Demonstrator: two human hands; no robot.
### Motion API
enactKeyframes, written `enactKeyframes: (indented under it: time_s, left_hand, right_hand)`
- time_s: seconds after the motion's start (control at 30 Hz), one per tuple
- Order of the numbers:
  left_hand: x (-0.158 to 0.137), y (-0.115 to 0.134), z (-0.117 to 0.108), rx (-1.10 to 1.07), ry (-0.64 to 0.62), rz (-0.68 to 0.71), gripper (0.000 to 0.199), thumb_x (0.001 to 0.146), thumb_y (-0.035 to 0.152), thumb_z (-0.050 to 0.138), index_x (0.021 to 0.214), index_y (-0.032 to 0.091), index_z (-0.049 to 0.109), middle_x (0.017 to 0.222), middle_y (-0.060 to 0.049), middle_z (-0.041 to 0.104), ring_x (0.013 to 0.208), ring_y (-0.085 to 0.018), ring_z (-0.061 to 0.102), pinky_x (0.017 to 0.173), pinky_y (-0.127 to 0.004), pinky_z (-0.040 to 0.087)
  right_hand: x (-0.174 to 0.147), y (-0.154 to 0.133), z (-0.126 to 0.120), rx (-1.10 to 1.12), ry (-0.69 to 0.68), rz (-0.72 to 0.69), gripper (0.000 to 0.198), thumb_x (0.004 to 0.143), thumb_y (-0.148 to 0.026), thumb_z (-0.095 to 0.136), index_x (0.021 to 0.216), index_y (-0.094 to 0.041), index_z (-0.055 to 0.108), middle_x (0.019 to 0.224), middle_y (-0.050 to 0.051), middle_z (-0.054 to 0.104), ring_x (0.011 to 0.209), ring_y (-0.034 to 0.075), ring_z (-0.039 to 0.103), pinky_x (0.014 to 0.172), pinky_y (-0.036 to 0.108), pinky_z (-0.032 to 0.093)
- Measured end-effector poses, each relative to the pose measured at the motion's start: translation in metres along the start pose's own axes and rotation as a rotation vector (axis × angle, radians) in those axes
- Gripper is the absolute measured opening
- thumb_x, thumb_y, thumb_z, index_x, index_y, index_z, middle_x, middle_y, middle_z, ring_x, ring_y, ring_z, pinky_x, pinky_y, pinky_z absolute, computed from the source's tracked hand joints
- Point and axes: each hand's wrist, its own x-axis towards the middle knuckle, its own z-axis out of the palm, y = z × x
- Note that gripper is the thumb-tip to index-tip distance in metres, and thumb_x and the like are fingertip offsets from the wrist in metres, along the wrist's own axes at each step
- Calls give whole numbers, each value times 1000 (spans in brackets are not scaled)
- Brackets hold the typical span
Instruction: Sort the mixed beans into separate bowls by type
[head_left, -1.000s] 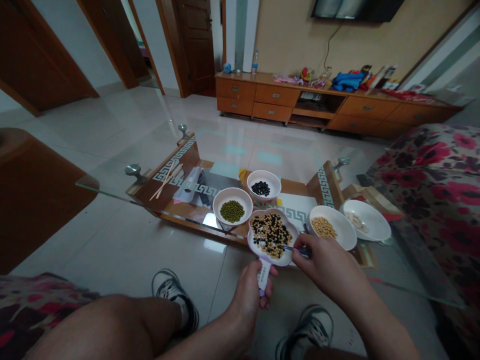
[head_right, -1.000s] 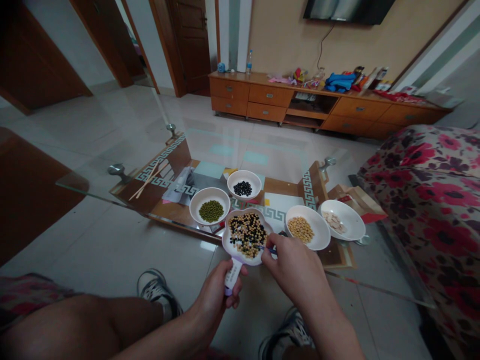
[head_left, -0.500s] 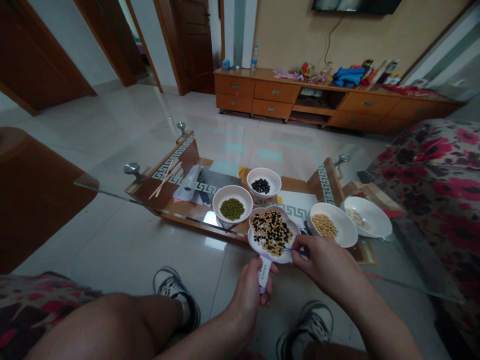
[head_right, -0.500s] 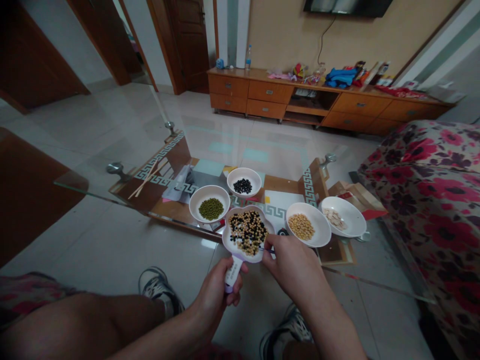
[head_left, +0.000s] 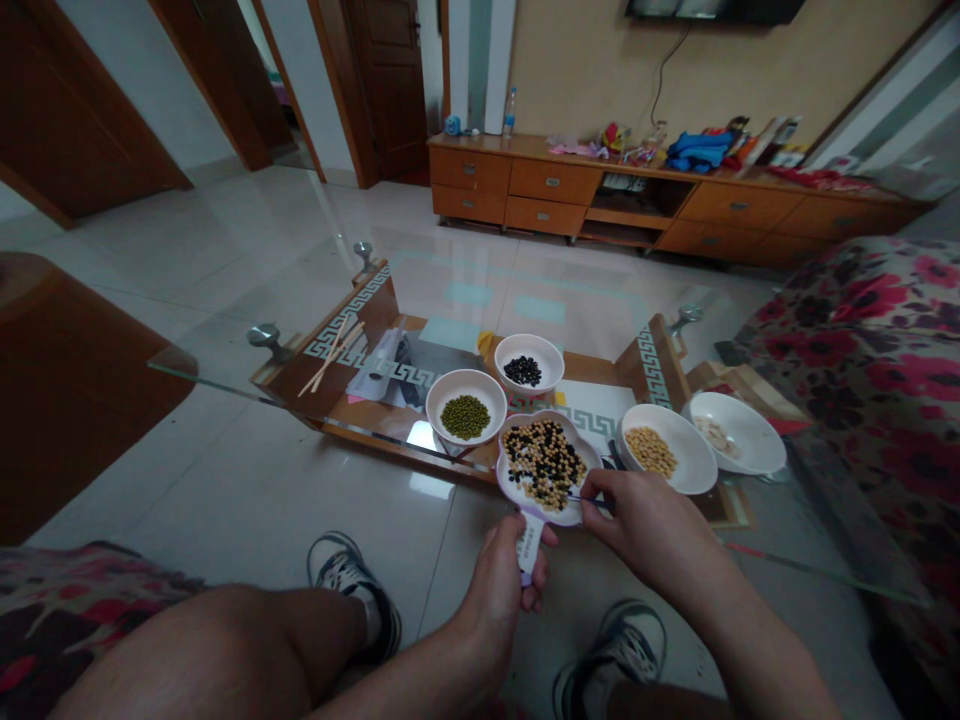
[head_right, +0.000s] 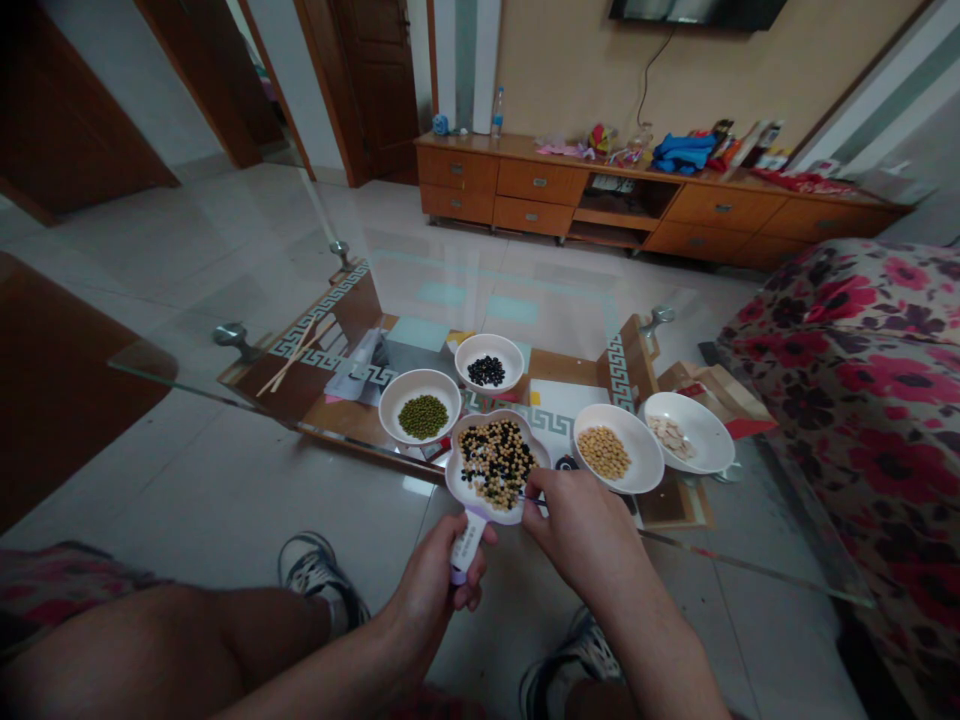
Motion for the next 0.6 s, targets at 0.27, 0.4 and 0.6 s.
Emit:
enactKeyframes:
  time_s: [0.27, 0.4, 0.6]
  left_hand:
    - [0, 2, 0, -11, 0, -2, 42, 78, 50, 41, 83, 14, 62, 49, 5, 42, 40, -8, 27, 46, -25, 25]
    - [-1, 2, 1, -4, 3, 3, 42, 77, 50, 41, 83, 14, 62, 50, 5, 42, 40, -8, 28, 46, -25, 24]
    - [-4, 5, 2, 5, 14, -7, 41, 76, 48, 40, 82, 14, 62, 48, 6, 41, 40, -8, 28, 47, -26, 25]
  right_hand:
    - [1, 0, 2, -5, -7, -2, 17, 81, -30, 56, 78, -25, 71, 72, 4, 70, 64, 16, 63, 53, 24, 32]
    - [0, -1, 0, -3, -20, -4, 17, 81, -30, 56, 78, -24, 71, 73, 4, 70, 64, 16, 63, 53, 24, 32]
    - [-1, 0, -2, 25, 23, -37, 17, 82, -29, 54, 77, -24, 70, 74, 3, 71, 65, 16, 64, 54, 24, 33]
